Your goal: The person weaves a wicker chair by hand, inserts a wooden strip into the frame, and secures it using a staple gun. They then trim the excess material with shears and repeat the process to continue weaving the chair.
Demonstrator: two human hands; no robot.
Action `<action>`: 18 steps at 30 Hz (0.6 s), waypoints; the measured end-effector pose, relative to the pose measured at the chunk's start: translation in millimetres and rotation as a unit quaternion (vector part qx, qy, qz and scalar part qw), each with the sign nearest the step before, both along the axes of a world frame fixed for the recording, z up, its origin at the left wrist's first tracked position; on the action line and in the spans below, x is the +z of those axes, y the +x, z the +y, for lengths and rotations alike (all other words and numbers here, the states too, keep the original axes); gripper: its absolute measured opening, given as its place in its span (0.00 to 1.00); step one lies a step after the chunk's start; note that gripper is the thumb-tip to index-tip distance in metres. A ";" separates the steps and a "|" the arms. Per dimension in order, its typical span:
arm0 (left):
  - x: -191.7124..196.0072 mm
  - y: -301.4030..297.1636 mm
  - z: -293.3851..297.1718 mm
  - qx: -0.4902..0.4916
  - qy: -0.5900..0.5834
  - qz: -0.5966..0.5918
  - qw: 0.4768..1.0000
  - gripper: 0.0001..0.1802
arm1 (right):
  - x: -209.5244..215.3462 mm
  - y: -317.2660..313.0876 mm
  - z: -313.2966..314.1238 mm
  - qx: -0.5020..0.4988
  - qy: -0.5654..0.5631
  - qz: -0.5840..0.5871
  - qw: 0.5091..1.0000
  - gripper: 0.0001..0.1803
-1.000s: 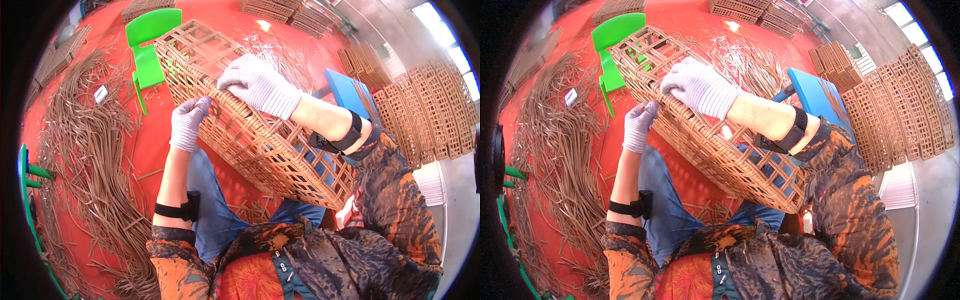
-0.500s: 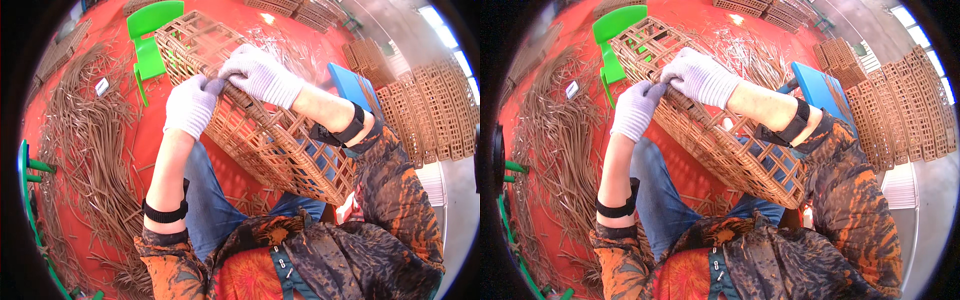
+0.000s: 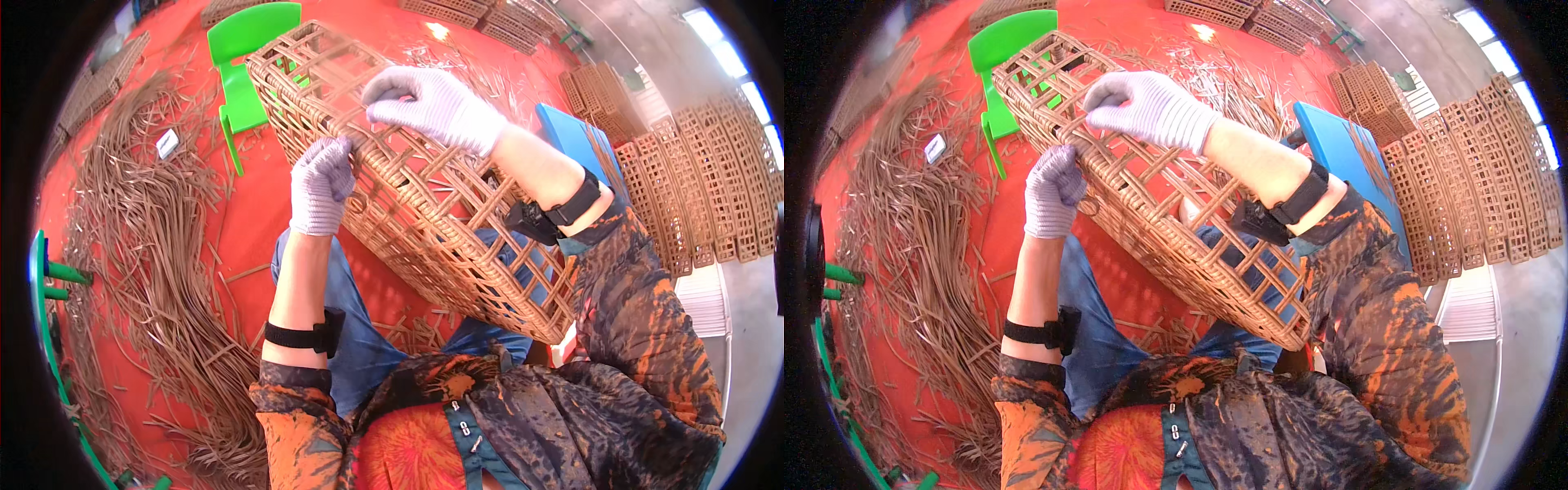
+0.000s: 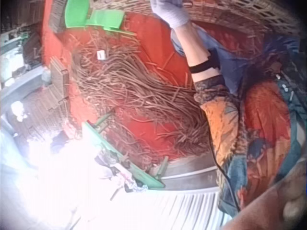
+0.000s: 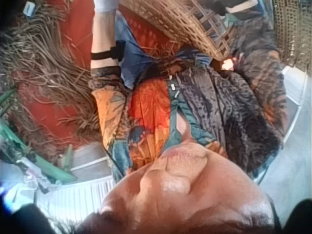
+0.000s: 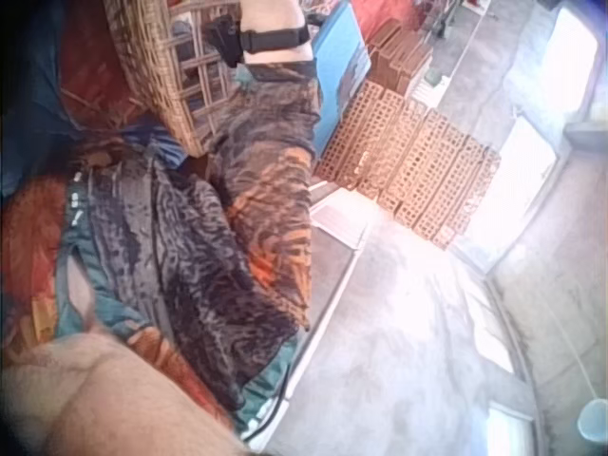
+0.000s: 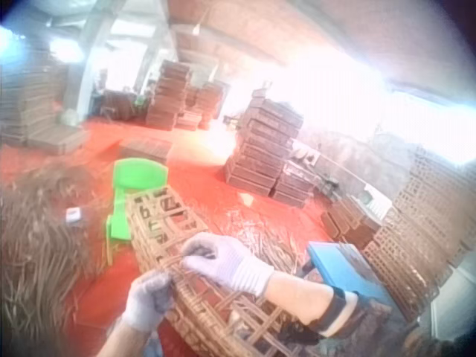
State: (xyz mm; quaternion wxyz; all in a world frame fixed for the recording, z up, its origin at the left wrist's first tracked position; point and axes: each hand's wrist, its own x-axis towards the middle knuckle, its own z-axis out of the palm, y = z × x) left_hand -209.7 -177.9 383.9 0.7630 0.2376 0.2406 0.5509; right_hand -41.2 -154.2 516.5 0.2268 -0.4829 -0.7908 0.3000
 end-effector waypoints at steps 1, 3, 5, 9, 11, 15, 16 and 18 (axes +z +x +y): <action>-0.7 -0.3 0.0 -0.001 0.009 0.009 1.000 0.12 | -0.7 1.0 3.2 -0.021 -0.067 0.063 0.996 0.13; 0.8 0.7 0.6 -0.003 0.012 0.007 1.000 0.11 | -0.8 5.6 3.8 0.015 -0.003 0.038 0.999 0.13; -0.9 -1.9 0.0 -0.002 0.013 0.010 1.000 0.11 | 0.2 -2.2 -7.1 0.077 -0.009 0.051 0.996 0.12; -6.4 -4.9 -0.3 0.018 0.008 -0.007 1.000 0.09 | -5.6 -15.1 -23.6 0.147 0.285 -0.258 0.911 0.13; -1.0 -2.7 -0.5 0.013 0.009 0.035 0.999 0.08 | 2.6 -12.6 -28.1 0.117 0.320 -0.312 0.887 0.12; 0.8 -4.8 -3.5 0.008 0.018 0.036 0.999 0.08 | -0.4 2.0 -27.8 0.067 0.330 -0.348 0.875 0.13; 0.8 -4.3 -2.0 0.012 0.019 0.027 0.999 0.08 | -0.2 5.9 -26.5 0.064 0.334 -0.348 0.874 0.13; 3.4 -0.1 -3.9 0.022 0.002 0.033 0.999 0.09 | -0.5 13.2 -23.3 0.053 0.250 -0.324 0.911 0.13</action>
